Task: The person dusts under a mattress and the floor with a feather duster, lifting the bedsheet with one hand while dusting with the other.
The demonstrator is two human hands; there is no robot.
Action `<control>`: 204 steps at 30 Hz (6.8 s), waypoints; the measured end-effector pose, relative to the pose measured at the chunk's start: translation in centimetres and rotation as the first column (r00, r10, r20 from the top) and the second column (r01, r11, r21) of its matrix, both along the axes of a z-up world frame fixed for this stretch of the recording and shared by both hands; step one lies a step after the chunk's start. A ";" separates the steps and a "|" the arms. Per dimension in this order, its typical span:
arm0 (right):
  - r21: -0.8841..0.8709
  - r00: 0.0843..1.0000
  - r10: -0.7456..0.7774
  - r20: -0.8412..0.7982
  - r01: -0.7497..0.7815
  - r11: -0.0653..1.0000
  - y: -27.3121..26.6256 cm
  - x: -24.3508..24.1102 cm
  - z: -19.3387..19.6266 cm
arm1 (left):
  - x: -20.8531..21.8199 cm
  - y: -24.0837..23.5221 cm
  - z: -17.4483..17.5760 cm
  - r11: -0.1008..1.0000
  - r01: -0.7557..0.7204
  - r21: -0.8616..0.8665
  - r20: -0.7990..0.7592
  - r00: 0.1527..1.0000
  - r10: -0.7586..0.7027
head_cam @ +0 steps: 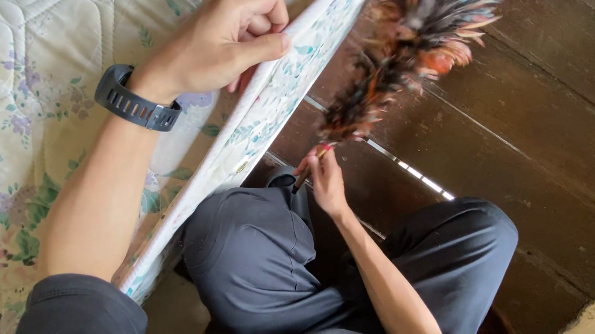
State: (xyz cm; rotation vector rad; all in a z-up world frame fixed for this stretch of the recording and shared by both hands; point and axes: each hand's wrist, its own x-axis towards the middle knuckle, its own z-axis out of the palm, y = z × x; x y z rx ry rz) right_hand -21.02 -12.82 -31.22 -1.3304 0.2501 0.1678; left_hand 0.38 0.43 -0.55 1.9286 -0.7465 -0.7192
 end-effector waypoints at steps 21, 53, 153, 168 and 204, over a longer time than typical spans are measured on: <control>-0.179 0.999 -0.033 0.030 0.038 0.983 -1.9 1.5 0.3 | 0.2 -0.3 0.2 1.000 -0.023 0.003 -0.131 0.991 0.023; -0.152 0.939 -0.338 -0.066 0.325 0.933 -2.3 7.5 -4.9 | -0.4 -0.6 0.4 0.969 -0.057 -0.239 0.028 0.997 0.065; 0.258 0.993 -0.104 0.048 0.088 0.962 -1.3 7.5 4.7 | 7.4 -5.7 -4.6 0.975 0.033 -0.219 0.057 0.998 -0.021; 0.197 0.982 0.043 0.183 -0.079 0.977 -1.1 6.4 1.7 | 7.1 -5.7 -4.2 0.984 -0.030 -0.174 0.008 0.999 0.031; -0.182 0.978 0.122 0.168 -0.091 0.979 1.2 5.3 2.1 | 6.7 -5.5 -3.4 0.989 -0.022 -0.148 0.123 0.992 0.040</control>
